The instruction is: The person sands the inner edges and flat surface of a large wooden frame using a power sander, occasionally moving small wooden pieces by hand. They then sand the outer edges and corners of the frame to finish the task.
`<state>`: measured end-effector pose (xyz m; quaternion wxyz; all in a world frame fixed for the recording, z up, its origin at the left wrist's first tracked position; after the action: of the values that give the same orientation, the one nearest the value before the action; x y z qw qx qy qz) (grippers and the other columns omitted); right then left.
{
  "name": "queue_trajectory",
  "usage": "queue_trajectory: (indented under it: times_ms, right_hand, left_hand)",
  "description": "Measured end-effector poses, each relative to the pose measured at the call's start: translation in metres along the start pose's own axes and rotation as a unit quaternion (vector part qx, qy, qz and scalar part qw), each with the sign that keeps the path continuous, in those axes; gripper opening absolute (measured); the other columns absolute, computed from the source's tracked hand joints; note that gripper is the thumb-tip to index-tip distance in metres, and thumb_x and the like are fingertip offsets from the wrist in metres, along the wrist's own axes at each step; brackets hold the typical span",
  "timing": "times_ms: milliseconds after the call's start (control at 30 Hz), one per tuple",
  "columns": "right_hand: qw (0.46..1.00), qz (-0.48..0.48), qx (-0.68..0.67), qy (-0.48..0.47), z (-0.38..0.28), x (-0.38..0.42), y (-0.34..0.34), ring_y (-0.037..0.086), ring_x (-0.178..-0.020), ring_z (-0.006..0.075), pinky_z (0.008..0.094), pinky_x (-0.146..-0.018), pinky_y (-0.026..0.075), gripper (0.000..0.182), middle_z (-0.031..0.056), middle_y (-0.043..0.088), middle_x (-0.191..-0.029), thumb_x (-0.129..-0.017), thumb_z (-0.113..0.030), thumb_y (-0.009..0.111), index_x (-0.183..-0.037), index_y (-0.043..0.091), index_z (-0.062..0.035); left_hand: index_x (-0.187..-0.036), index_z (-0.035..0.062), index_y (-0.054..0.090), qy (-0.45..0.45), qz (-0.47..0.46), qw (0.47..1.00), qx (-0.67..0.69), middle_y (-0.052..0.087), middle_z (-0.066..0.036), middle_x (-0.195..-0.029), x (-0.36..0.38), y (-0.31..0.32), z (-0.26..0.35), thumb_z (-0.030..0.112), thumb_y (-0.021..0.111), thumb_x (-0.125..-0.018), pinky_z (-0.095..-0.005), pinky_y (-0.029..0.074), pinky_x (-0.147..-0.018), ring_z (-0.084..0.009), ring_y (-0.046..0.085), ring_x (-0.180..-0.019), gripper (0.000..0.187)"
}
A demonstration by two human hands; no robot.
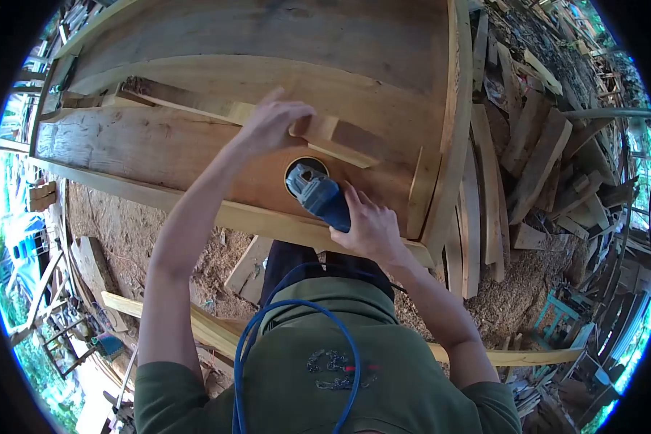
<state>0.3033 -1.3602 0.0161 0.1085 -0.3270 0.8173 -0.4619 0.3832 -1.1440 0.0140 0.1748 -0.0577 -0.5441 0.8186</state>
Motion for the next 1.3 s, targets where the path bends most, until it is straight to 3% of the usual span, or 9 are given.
queue_trajectory:
  times_ms: [467,533,567,700,833,867,933,1067,1300]
  right_hand:
    - [0.997,-0.062,0.005,0.054,0.037,0.024,-0.026,0.066,-0.092,0.0351,0.0455,-0.078,0.054,0.077,0.0163,0.064,-0.111,-0.066,-0.029,0.074,-0.135,0.042,-0.0123]
    - [0.994,-0.088,-0.001,0.059,0.03,0.019,-0.025,0.066,-0.094,0.0352,0.046,-0.08,0.054,0.077,0.0162,0.064,-0.113,-0.067,-0.03,0.073,-0.135,0.042,-0.0131]
    - [0.993,-0.093,-0.004,0.069,0.028,0.017,-0.023,0.066,-0.095,0.0355,0.0462,-0.08,0.054,0.077,0.0161,0.064,-0.114,-0.067,-0.031,0.072,-0.135,0.041,-0.0133]
    - [0.993,-0.097,0.012,0.068,0.015,-0.002,-0.005,0.066,-0.094,0.0357,0.0471,-0.08,0.053,0.078,0.0165,0.064,-0.114,-0.067,-0.034,0.072,-0.135,0.041,-0.0139]
    - [0.995,-0.073,0.032,0.053,-0.017,-0.027,0.016,0.067,-0.092,0.0364,0.0482,-0.08,0.053,0.082,0.0176,0.065,-0.113,-0.066,-0.037,0.073,-0.137,0.039,-0.0135]
    - [0.992,-0.108,0.036,0.063,-0.025,-0.034,0.021,0.067,-0.09,0.0378,0.0488,-0.08,0.053,0.081,0.02,0.066,-0.106,-0.067,-0.04,0.073,-0.135,0.04,-0.0111]
    - [0.985,-0.14,0.043,0.085,-0.032,-0.038,0.021,0.067,-0.088,0.0393,0.0493,-0.08,0.052,0.082,0.0223,0.067,-0.1,-0.067,-0.043,0.074,-0.133,0.041,-0.0088]
    - [0.988,-0.128,0.04,0.074,-0.035,-0.031,0.016,0.067,-0.087,0.0405,0.0505,-0.078,0.052,0.081,0.0227,0.068,-0.093,-0.067,-0.04,0.074,-0.132,0.041,-0.0062]
    - [0.986,-0.128,0.044,0.097,0.003,0.024,-0.017,0.066,-0.09,0.0396,0.0487,-0.077,0.054,0.081,0.0211,0.065,-0.108,-0.067,-0.037,0.076,-0.134,0.04,-0.0086]
  left_hand:
    - [-0.13,0.0165,0.051,-0.058,0.082,0.995,-0.017,0.065,-0.008,-0.116,0.01,-0.004,-0.012,0.029,0.079,-0.073,-0.0502,0.024,-0.116,-0.0289,0.059,-0.112,0.065]
    - [-0.133,0.0166,0.047,-0.021,0.259,0.966,-0.006,0.064,-0.007,-0.116,0.029,-0.019,0.003,0.023,0.077,-0.075,-0.0486,0.028,-0.113,-0.0315,0.058,-0.112,0.066]
    - [-0.125,0.0106,0.054,-0.04,0.294,0.951,0.084,0.066,-0.006,-0.108,0.042,-0.022,0.006,0.02,0.075,-0.08,-0.0425,0.04,-0.103,-0.0262,0.062,-0.105,0.051]
    - [-0.099,0.0016,0.064,-0.188,0.151,0.753,0.613,0.065,-0.003,-0.093,0.106,0.031,0.021,0.022,0.065,-0.093,-0.0282,0.049,-0.082,-0.0117,0.063,-0.09,0.022]
    - [-0.112,0.0029,0.054,-0.221,-0.067,0.597,0.769,0.061,-0.011,-0.109,0.15,0.083,0.102,0.021,0.056,-0.098,-0.0339,0.05,-0.095,-0.0191,0.062,-0.1,0.024]
    - [-0.112,0.0029,0.054,-0.214,-0.078,0.596,0.77,0.061,-0.011,-0.109,0.152,0.09,0.109,0.021,0.056,-0.098,-0.0339,0.05,-0.095,-0.0191,0.062,-0.1,0.024]
    - [-0.121,0.0017,0.048,-0.259,0.021,0.43,0.865,0.058,-0.015,-0.116,0.157,0.099,0.106,0.022,0.05,-0.1,-0.0386,0.049,-0.1,-0.0257,0.06,-0.109,0.029]
    - [-0.128,-0.0007,0.044,-0.304,-0.024,0.398,0.865,0.057,-0.018,-0.122,0.168,0.114,0.115,0.025,0.043,-0.103,-0.0399,0.047,-0.102,-0.0297,0.058,-0.116,0.036]
    - [-0.119,0.0052,0.051,-0.275,-0.087,0.35,0.891,0.059,-0.009,-0.115,0.118,0.126,0.177,0.027,0.055,-0.099,-0.0352,0.045,-0.101,-0.0184,0.059,-0.109,0.03]
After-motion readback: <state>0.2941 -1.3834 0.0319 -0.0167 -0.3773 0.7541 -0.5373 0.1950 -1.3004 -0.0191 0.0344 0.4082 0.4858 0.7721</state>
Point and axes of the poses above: each hand's wrist, its own x-axis away from the middle knuckle, its own y-axis out of the palm, z = x × y, the point moved 6 cm from there along -x, towards the middle knuckle
